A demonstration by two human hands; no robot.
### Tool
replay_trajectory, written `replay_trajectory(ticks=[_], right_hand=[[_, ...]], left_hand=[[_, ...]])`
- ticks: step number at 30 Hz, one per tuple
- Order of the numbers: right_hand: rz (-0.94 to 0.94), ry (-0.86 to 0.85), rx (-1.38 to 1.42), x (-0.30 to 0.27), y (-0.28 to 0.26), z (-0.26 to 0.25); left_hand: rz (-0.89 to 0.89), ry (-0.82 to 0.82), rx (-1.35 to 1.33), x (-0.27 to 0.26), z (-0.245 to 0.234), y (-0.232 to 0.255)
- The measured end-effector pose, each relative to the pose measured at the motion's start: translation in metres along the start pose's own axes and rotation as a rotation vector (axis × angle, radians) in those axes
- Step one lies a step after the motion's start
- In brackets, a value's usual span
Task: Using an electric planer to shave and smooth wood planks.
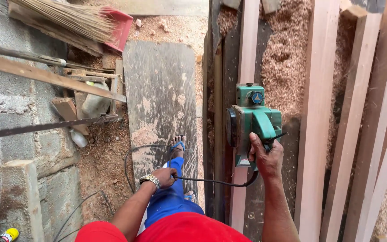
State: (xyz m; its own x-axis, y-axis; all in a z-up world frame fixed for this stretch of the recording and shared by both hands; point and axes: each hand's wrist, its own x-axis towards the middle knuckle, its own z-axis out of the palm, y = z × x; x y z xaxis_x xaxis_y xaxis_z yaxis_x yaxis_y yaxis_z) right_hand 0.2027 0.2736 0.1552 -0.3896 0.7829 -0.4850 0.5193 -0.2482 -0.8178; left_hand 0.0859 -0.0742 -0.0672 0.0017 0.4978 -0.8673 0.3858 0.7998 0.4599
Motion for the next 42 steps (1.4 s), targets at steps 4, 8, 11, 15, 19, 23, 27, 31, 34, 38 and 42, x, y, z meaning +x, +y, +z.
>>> replay_trajectory(ticks=[4,8,11,15,19,23,27,31,34,38,42], right_hand=[[0.0,0.007,0.011,0.031,-0.013,0.009],[-0.015,0.007,0.037,0.062,-0.03,0.018],[-0.038,0.004,0.02,0.083,-0.048,0.026],[-0.067,0.006,-0.038,0.115,-0.066,0.033],[-0.083,-0.019,0.003,0.145,-0.088,0.042],[-0.117,-0.023,0.013,0.178,-0.101,0.05],[-0.154,-0.042,0.021,0.208,-0.11,0.054],[-0.158,-0.046,0.04,0.234,-0.126,0.061],[-0.177,-0.058,0.048,0.253,-0.14,0.067],[-0.182,-0.044,0.042,0.282,-0.151,0.074],[-0.244,-0.031,0.036,0.311,-0.16,0.079]], left_hand=[[-0.002,0.005,-0.023,0.005,-0.023,-0.006],[0.002,0.051,-0.089,0.01,-0.042,-0.008],[-0.033,0.059,-0.113,0.012,-0.055,-0.004],[-0.046,0.073,-0.153,0.022,-0.062,-0.006],[-0.097,0.063,-0.169,0.022,-0.071,-0.003],[-0.1,0.081,-0.213,0.023,-0.077,0.0],[-0.114,0.085,-0.264,0.031,-0.076,-0.006],[-0.188,0.052,-0.236,0.034,-0.086,-0.001],[-0.134,0.116,-0.248,0.047,-0.078,-0.013],[-0.138,0.116,-0.265,0.052,-0.08,-0.02],[-0.22,0.09,-0.219,0.043,-0.091,-0.017]])
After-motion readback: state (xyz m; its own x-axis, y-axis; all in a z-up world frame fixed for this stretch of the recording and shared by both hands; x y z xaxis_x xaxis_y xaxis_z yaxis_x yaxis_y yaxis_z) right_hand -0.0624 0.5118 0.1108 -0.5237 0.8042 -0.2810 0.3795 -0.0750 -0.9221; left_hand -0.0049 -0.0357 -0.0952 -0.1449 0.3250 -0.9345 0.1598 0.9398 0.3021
